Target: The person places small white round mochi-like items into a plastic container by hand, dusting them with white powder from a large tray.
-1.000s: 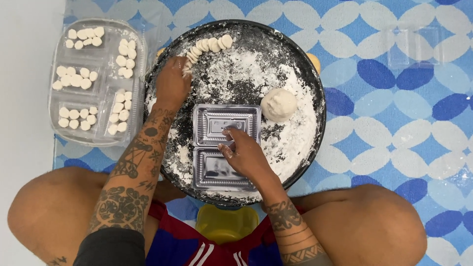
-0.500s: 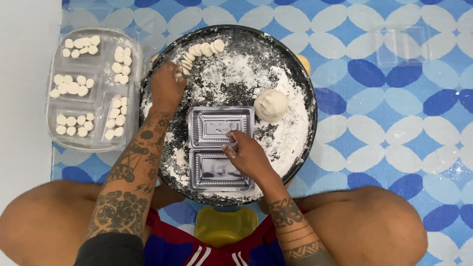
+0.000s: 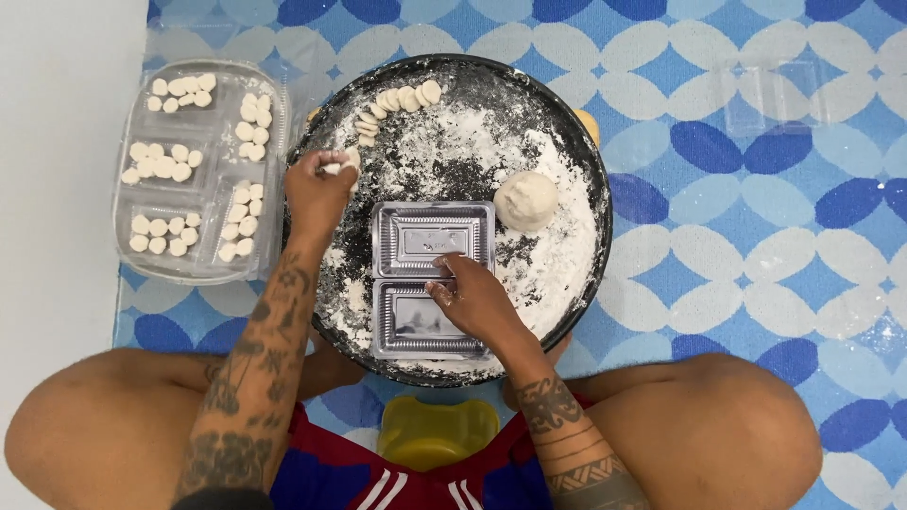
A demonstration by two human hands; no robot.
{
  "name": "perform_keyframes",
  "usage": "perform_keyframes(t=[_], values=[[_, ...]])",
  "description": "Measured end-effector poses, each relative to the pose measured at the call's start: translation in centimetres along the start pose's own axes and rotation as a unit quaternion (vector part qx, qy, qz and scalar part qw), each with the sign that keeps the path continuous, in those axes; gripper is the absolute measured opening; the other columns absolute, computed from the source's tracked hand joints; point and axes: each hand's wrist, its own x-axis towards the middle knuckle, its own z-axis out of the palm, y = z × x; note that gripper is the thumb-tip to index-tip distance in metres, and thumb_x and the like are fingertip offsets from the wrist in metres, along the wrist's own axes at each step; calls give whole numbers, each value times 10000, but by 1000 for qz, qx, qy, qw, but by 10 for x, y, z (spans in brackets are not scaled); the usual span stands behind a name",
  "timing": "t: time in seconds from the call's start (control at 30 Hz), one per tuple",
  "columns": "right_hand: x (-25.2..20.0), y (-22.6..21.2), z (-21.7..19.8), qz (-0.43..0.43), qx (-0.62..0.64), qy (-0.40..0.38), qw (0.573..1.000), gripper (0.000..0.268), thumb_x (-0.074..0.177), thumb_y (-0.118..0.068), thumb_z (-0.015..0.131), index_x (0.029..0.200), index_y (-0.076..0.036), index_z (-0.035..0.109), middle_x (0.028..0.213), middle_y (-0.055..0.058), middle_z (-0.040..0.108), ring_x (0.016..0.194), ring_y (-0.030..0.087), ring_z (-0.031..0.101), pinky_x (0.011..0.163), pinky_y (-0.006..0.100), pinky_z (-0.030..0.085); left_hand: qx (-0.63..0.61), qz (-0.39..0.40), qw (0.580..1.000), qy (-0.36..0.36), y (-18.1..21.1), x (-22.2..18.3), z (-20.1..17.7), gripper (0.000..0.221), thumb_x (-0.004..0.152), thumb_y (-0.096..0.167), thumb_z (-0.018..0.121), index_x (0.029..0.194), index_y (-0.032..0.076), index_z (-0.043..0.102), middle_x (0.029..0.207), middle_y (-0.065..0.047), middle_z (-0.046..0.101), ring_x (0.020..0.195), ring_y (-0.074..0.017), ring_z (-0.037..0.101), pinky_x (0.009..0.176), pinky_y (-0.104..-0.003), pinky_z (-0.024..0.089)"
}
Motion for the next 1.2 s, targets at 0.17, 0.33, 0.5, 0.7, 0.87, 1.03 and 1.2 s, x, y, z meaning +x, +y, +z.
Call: perform_keyframes(t=[0.17,0.33,0.5,0.7,0.87,1.03,1.2], values=[[2,-9,7,30,52,8,998,448,935,-351,648,1320,-123,650,1159,178,712,1077,352,718,909,495,559,-80,-97,992,-21,70,-74,-15,297,949,52,669,1227,-41,623,1162,-208,613,864,-191,612,719,-291,523],[-1,-39,10,21,209,20,978,364,987,-308,561,1299,-141,650,1056,151,755,1025,347,741,884,460,574,-189,-144,969,-69,109,-124,-25,293,854,66,731,1106,-65,660,966,-112,607,865,-161,579,632,-223,471],[32,-36,47,47,455,16,889,302,1000,-151,549,1260,-63,676,1037,97,707,881,205,718,816,329,612,-166,-164,970,-72,88,-140,-35,329,774,3,770,1082,-99,716,965,-206,684,731,-187,667,555,-245,541],[39,-34,63,41,263,132,955,332,980,-136,504,1204,-71,741,1050,197,747,978,276,695,911,468,546,-124,-138,982,-21,53,-149,9,362,928,118,687,1223,-90,661,887,-231,697,748,-195,663,578,-352,535],[61,-6,58,59,229,193,952,301,945,-136,539,1147,-111,761,1020,183,753,990,321,705,919,463,537,-48,-88,993,-58,12,-125,32,349,943,180,665,1228,-20,680,876,-211,698,766,-233,704,596,-392,552],[45,-23,36,90,279,217,931,288,900,-162,582,1098,-112,786,936,158,751,902,268,715,860,415,568,-51,-91,991,-78,33,-118,35,304,904,189,726,1197,111,749,808,-120,760,721,-159,708,585,-324,534],[54,-20,33,64,272,225,933,263,924,-142,578,1089,-75,771,837,166,709,816,241,667,779,401,563,-150,-71,979,-117,13,-107,43,285,899,92,719,1168,-2,725,1071,-218,742,872,-275,753,707,-360,626]])
